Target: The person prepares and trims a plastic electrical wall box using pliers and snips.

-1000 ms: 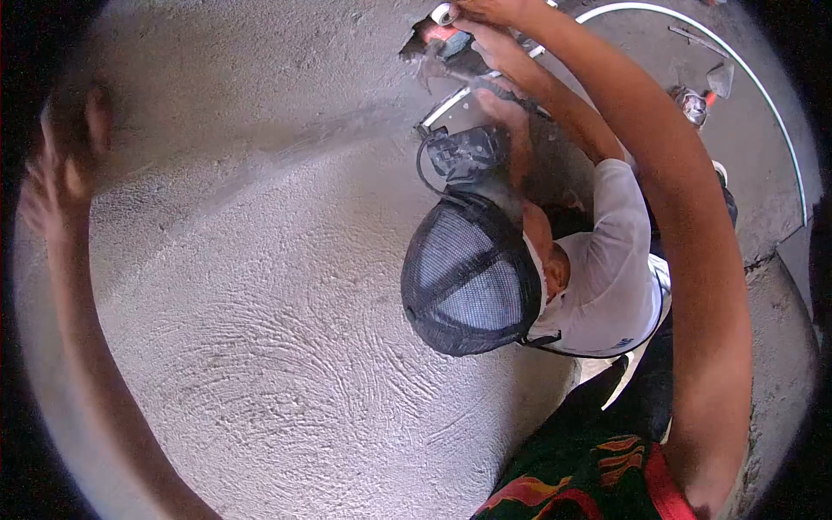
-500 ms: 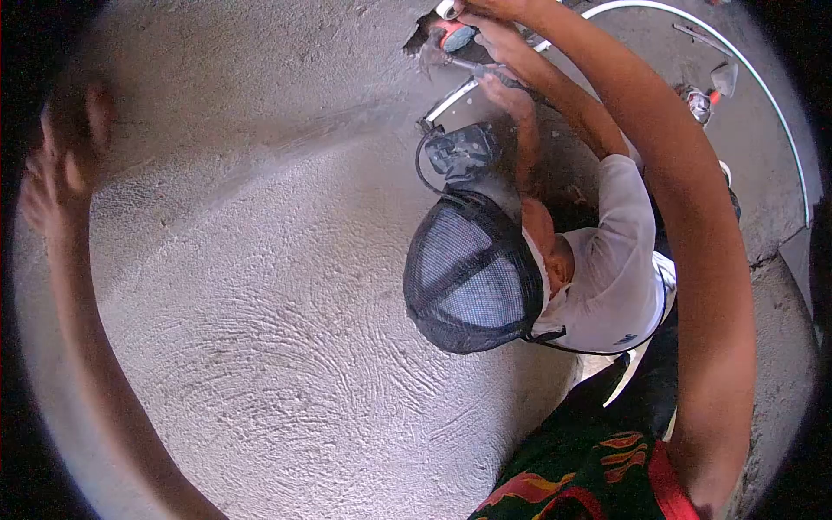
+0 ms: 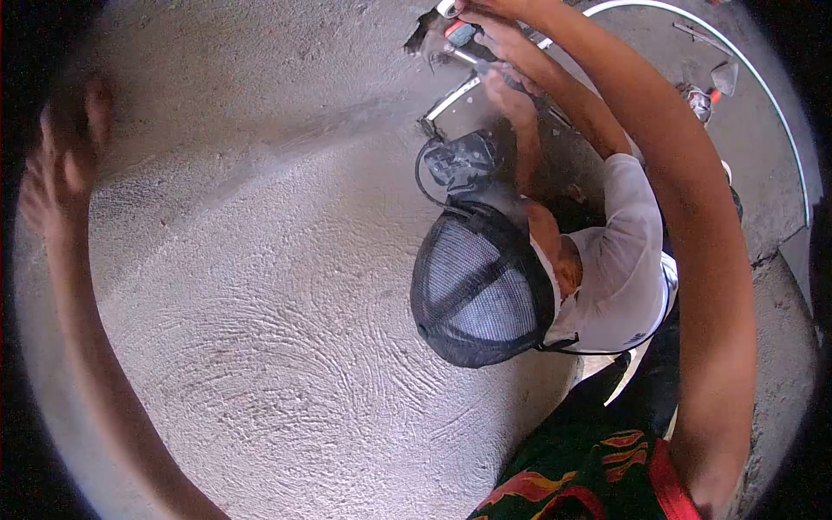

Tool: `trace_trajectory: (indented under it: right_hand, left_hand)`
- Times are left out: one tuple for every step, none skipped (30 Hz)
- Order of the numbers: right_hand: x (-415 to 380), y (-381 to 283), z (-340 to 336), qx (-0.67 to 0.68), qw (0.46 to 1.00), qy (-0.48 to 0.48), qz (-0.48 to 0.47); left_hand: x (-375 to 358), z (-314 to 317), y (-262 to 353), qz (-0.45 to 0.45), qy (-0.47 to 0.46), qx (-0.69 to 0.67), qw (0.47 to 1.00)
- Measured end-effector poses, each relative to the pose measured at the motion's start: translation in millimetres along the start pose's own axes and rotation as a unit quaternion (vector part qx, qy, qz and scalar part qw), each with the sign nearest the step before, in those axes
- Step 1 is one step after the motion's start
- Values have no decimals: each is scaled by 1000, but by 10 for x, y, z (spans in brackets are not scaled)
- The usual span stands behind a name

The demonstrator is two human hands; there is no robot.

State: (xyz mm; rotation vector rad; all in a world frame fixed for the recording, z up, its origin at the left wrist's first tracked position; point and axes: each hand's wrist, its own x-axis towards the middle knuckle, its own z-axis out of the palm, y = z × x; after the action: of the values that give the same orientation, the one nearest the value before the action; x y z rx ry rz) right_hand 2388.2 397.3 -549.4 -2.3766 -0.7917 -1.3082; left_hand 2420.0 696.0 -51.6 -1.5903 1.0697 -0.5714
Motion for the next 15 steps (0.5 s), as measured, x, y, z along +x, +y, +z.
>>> trace_trajectory:
  right_hand:
    - [-1, 6, -2, -1, 1000, -1, 0]
    - [1, 2, -2, -1, 1000, 0, 1]
    - [1, 13, -7, -3, 1000, 0, 0]
    - [2, 21, -10, -6, 1000, 0, 0]
    - [4, 20, -5, -5, 1000, -1, 1]
    - [5, 22, -1, -7, 1000, -1, 0]
    - [5, 28, 1, -7, 1000, -1, 1]
    - [3, 34, 3, -8, 1000, -1, 1]
    - [0, 40, 3, -9, 1000, -2, 2]
    - [0, 42, 6, -10, 1000, -1, 3]
    - [1, 48, 5, -10, 1000, -1, 4]
    - [1, 49, 2, -12, 1000, -2, 4]
    - [1, 59, -3, -15, 1000, -1, 6]
    - [2, 58, 3, -17, 1000, -3, 5]
    - [2, 61, 8, -19, 1000, -4, 5]
  left_hand:
    - [7, 2, -2, -1, -1, 1, 1000]
    - [7, 1, -4, 0, -1, 2, 1000]
    - [11, -5, -4, -1, -1, 1, 1000]
    - [15, -7, 4, 0, 0, 2, 1000]
    - [19, -9, 4, 0, -1, 2, 1000]
    - [25, -7, -3, -1, -1, 1, 1000]
    - [25, -12, -2, -2, -1, 1, 1000]
    - [32, -14, 0, -2, 0, 1, 1000]
    - [42, -21, 5, -2, 0, 1, 1000]
    - [46, -25, 7, -1, 0, 1, 1000]
    - [49, -23, 2, -3, -1, 1, 1000]
    - [56, -29, 4, -1, 0, 2, 1000]
    - [58, -30, 8, -3, -2, 2, 1000]
    - [66, -33, 12, -3, -3, 0, 1000]
    - [65, -32, 13, -3, -3, 1, 1000]
